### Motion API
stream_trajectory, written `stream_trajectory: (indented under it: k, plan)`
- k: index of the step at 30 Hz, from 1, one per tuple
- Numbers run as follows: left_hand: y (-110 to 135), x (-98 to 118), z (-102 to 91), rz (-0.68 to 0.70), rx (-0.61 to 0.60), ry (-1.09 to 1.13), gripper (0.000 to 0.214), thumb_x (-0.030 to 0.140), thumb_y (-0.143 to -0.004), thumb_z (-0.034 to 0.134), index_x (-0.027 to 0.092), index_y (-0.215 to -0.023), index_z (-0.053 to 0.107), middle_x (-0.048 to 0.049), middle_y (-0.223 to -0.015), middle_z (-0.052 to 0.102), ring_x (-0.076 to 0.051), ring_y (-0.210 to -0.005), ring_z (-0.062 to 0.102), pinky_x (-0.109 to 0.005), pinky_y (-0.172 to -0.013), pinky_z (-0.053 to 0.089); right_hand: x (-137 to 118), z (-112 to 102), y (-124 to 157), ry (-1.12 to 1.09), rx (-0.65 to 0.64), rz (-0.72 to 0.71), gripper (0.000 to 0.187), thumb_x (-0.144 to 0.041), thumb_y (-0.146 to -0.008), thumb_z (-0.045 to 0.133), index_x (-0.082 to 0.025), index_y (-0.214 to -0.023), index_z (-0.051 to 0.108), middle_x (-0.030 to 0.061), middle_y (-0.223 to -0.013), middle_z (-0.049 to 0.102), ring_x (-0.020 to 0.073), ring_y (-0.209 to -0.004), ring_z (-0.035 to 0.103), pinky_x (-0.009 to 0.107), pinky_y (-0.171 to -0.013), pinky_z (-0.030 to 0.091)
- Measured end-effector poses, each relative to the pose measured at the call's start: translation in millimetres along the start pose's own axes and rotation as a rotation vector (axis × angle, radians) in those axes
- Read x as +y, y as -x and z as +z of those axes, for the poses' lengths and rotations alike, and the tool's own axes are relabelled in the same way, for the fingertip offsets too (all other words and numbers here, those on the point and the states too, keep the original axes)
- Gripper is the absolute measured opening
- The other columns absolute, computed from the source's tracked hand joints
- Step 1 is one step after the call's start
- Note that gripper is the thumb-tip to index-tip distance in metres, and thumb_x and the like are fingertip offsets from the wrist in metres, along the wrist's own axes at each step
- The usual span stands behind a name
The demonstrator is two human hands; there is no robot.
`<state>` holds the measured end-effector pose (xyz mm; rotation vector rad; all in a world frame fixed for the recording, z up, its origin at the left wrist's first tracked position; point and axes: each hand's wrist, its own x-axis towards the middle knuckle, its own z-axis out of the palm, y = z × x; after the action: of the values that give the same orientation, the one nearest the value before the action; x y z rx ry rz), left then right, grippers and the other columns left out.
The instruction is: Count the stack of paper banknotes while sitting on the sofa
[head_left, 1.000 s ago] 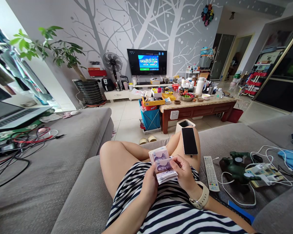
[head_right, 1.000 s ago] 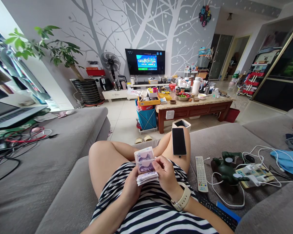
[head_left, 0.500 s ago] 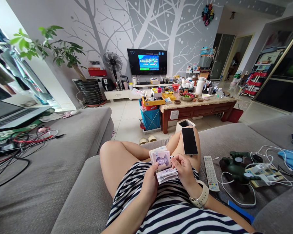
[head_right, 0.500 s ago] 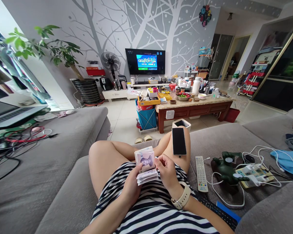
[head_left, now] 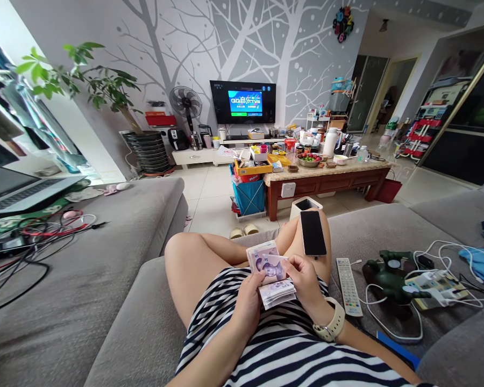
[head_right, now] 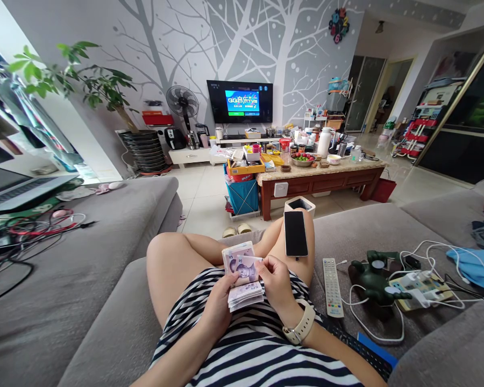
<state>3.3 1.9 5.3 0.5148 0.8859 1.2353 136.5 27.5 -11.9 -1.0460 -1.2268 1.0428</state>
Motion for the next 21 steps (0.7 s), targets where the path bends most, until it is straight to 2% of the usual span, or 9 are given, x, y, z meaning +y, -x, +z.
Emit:
stream_trajectory:
  k: [3, 8, 13, 21]
  plan:
    - [-3, -2, -1.7, 0.000, -0.010, 0.028, 0.034, 0.036, -0.070, 0.073, 0.008, -0.089, 0.076, -0.0139, -0.090, 0.078, -0.034, -0.095, 0.071, -0.040, -0.088, 0.053, -3, 0, 1, -0.013, -0.004, 0.001, 0.037, -0.046, -0.083, 0.063, -0.019, -0.061, 0.049, -0.0043, -0.057, 0.044, 0.0117, -0.055, 0.038, 0.024, -0.052, 0.032]
    - [-10, -7, -4.2, -0.009, 0.015, 0.103, 0.030, 0.037, -0.072, 0.069, 0.010, -0.083, 0.075, -0.0127, -0.085, 0.078, -0.032, -0.092, 0.072, -0.040, -0.084, 0.055, -6, 1, 5, -0.060, -0.041, -0.011, 0.035, -0.046, -0.083, 0.065, -0.018, -0.065, 0.052, -0.0044, -0.058, 0.045, 0.0116, -0.055, 0.039, 0.024, -0.052, 0.033]
    - [-8, -4, -2.2, -0.010, 0.034, 0.059, 0.027, 0.036, -0.074, 0.066, 0.011, -0.082, 0.074, -0.0116, -0.079, 0.078, -0.030, -0.087, 0.072, -0.039, -0.079, 0.057, -10, 1, 7, -0.135, -0.095, -0.007, 0.032, -0.045, -0.085, 0.064, -0.018, -0.070, 0.055, -0.0042, -0.060, 0.048, 0.0111, -0.054, 0.041, 0.024, -0.052, 0.034]
    - [-4, -1, 0.5, 0.000, 0.052, 0.015, 0.023, 0.036, -0.072, 0.067, 0.015, -0.076, 0.073, -0.0085, -0.076, 0.077, -0.029, -0.084, 0.071, -0.037, -0.074, 0.056, -10, 2, 8, -0.182, -0.114, -0.026, 0.029, -0.042, -0.085, 0.065, -0.017, -0.072, 0.059, -0.0033, -0.061, 0.053, 0.0111, -0.055, 0.044, 0.023, -0.053, 0.036]
